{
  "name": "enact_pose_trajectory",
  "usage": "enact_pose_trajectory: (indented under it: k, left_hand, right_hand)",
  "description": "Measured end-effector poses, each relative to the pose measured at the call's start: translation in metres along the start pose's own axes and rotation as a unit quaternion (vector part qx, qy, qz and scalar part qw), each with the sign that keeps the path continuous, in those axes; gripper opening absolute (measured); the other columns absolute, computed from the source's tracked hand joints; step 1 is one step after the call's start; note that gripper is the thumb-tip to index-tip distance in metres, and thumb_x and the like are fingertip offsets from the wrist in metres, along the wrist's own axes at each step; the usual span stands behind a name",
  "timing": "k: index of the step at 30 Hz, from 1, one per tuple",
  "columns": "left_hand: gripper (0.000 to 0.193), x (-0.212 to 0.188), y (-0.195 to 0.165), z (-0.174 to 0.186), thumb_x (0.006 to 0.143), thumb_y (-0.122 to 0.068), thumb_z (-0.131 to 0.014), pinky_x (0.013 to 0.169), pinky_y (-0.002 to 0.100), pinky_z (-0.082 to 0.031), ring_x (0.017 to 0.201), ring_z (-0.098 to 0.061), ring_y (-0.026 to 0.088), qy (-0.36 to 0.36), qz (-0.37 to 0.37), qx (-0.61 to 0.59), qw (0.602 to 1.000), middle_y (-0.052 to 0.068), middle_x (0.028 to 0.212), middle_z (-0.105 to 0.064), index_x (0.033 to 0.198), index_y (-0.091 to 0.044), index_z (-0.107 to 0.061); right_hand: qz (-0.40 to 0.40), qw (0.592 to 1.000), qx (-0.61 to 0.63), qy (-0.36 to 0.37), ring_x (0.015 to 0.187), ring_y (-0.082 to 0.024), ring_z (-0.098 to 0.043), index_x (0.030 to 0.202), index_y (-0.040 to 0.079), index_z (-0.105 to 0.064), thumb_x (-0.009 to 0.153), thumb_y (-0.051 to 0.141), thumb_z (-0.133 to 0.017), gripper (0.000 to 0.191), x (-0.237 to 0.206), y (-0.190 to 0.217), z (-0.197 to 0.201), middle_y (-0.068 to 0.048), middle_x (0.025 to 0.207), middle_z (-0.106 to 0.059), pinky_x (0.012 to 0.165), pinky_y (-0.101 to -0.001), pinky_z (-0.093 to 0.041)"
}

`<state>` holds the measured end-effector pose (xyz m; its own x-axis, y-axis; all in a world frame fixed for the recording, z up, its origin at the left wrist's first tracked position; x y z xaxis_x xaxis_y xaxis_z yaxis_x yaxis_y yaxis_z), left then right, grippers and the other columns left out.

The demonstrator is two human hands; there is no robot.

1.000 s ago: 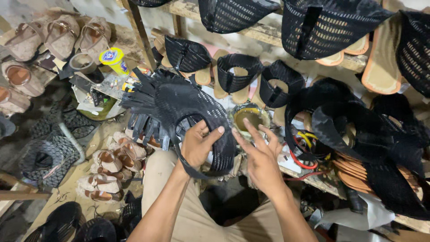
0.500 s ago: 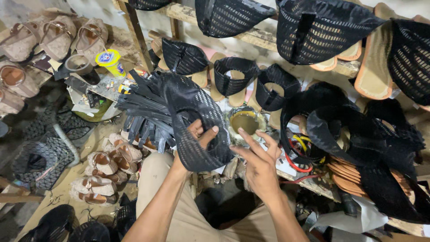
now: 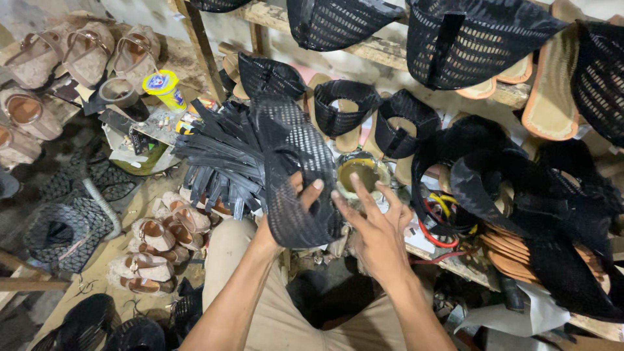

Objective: The person sits on the floor of a shoe workshop and applies glue by hand from an open bowl onto black mesh shoe upper components. They spread the glue over the surface, press and fold the material, and set the treated pieces aside with other finished uppers.

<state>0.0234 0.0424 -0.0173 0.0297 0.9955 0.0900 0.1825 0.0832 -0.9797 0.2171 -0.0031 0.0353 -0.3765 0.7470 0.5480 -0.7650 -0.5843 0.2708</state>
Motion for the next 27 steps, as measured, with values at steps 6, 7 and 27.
enact_pose_trajectory:
  k: [6, 7, 27]
  left_hand:
    - [0.055, 0.001, 0.003, 0.005, 0.106, -0.031, -0.073, 0.100, 0.032, -0.043, 0.118, -0.055, 0.019, -0.092, -0.107, 0.195, 0.971, 0.012, 0.128, -0.062, 0.136, 0.010, -0.054]
    - [0.053, 0.002, 0.004, 0.003, 0.103, -0.034, -0.068, 0.097, 0.029, -0.046, 0.112, -0.056, 0.016, -0.053, -0.105, 0.115, 0.986, 0.009, 0.122, -0.064, 0.136, 0.006, -0.055]
    - [0.024, -0.001, -0.012, -0.004, 0.098, -0.014, -0.068, 0.080, 0.026, -0.055, 0.089, -0.065, 0.008, 0.024, 0.040, -0.060, 0.997, 0.003, 0.102, -0.074, 0.116, 0.003, -0.070]
  right_hand:
    - [-0.086, 0.992, -0.094, 0.011, 0.134, -0.046, -0.036, 0.141, 0.011, -0.061, 0.084, 0.012, -0.070, 0.057, 0.009, -0.012, -0.008, -0.014, 0.158, -0.040, 0.099, -0.0595, -0.025]
    - [-0.095, 0.990, -0.108, 0.010, 0.132, -0.048, -0.035, 0.139, 0.009, -0.061, 0.087, 0.020, -0.073, 0.054, 0.011, -0.014, -0.008, -0.018, 0.157, -0.040, 0.097, -0.0614, -0.024]
    - [0.006, 1.000, -0.009, -0.006, 0.136, -0.039, -0.041, 0.138, 0.027, -0.067, 0.070, -0.008, -0.065, 0.076, -0.003, -0.001, -0.007, -0.004, 0.159, -0.045, 0.107, -0.0513, -0.028]
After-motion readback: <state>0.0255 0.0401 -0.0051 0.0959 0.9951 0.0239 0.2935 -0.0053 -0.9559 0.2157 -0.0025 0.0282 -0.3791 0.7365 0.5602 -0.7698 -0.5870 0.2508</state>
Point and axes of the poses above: each hand's wrist, its own x-axis towards the middle knuckle, its own z-axis out of the back of the hand, y = z × x, the point moved 2 cm from there along x, towards the middle knuckle
